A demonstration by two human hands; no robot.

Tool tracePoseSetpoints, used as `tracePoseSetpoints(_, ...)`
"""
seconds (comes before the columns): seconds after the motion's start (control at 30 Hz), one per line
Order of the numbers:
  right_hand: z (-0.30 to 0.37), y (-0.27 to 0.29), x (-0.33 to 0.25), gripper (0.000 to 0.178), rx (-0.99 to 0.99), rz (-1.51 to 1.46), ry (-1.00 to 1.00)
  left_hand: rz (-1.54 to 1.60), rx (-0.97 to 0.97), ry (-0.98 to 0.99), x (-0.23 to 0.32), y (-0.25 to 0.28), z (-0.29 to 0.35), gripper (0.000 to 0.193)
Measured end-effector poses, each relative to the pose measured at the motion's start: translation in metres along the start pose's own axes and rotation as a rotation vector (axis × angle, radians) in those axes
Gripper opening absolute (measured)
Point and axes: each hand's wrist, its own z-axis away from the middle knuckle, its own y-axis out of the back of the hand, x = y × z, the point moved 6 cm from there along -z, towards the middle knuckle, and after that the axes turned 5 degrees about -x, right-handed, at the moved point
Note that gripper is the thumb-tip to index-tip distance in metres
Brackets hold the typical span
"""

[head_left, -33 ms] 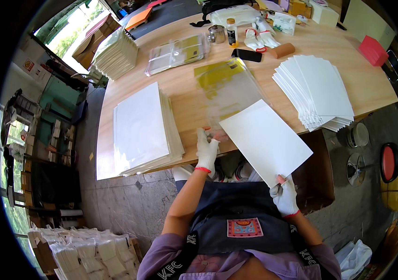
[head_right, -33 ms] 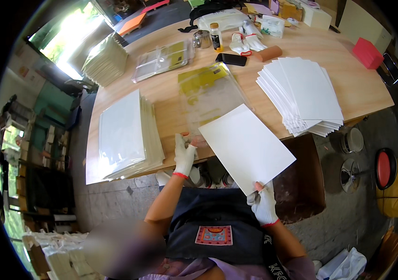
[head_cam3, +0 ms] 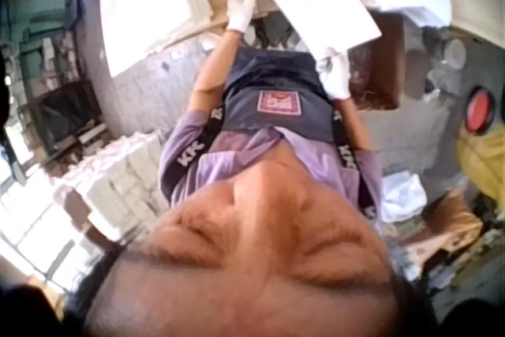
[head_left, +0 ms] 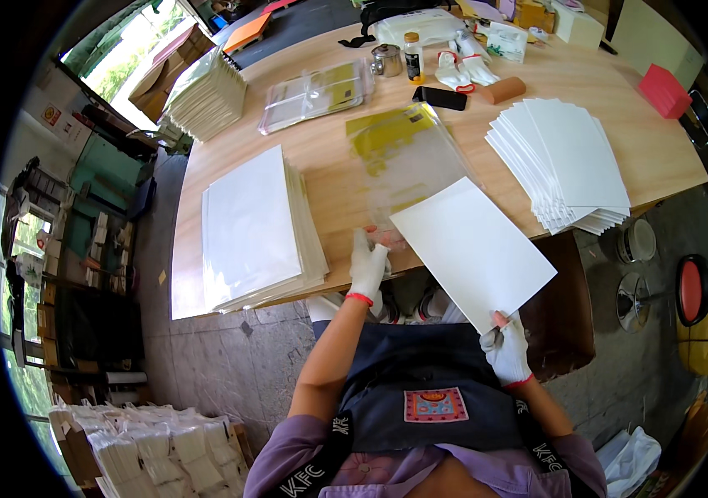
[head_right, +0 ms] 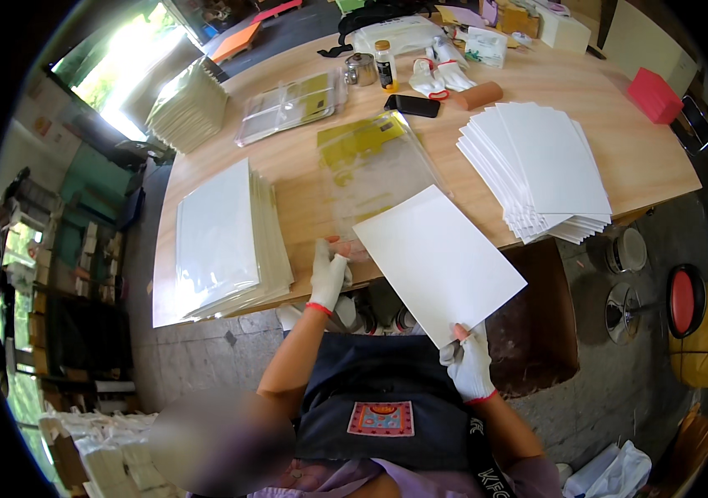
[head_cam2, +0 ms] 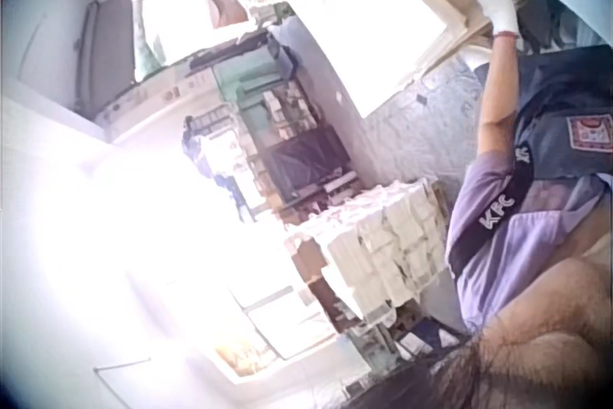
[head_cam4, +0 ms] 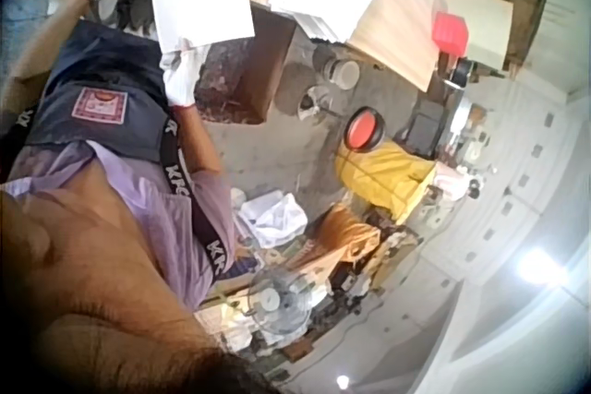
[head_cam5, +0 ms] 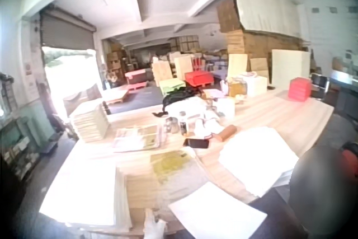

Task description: The person repeatedly picks up white rectangular sheets and inserts them into clear plastic sleeves on a wooden table. The person stacks the completed packages to the left while continuing to process sheets from a pile on the right.

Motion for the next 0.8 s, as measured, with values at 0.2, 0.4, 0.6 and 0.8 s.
tracePoseSetpoints(0.2, 0.005, -0.012, -0.005, 0.012, -0.038, -0.042, -0.019, 0.19, -0.156, 0.267, -0.014, -0.008, -0.024, 0.027)
tracePoseSetpoints(0.4, 0.004, -0.022, -0.012, 0.015, -0.103, -0.023, 0.018, 0.092, -0.166, 0.245, -0.004, -0.023, -0.014, 0.015)
tracePoseSetpoints(0.6, 0.011, -0.032, -0.004, 0.02, -0.086, 0.0, -0.01, 0.552, 0.11, -0.054, -0.017, -0.051, 0.004, 0.02)
tracePoseSetpoints(0.8, 0.022, -0.03, 0.014, 0.023, -0.149, 0.008, -0.105, 0.983, -0.099, 0.081, -0.165, -0.105, -0.026, 0.037)
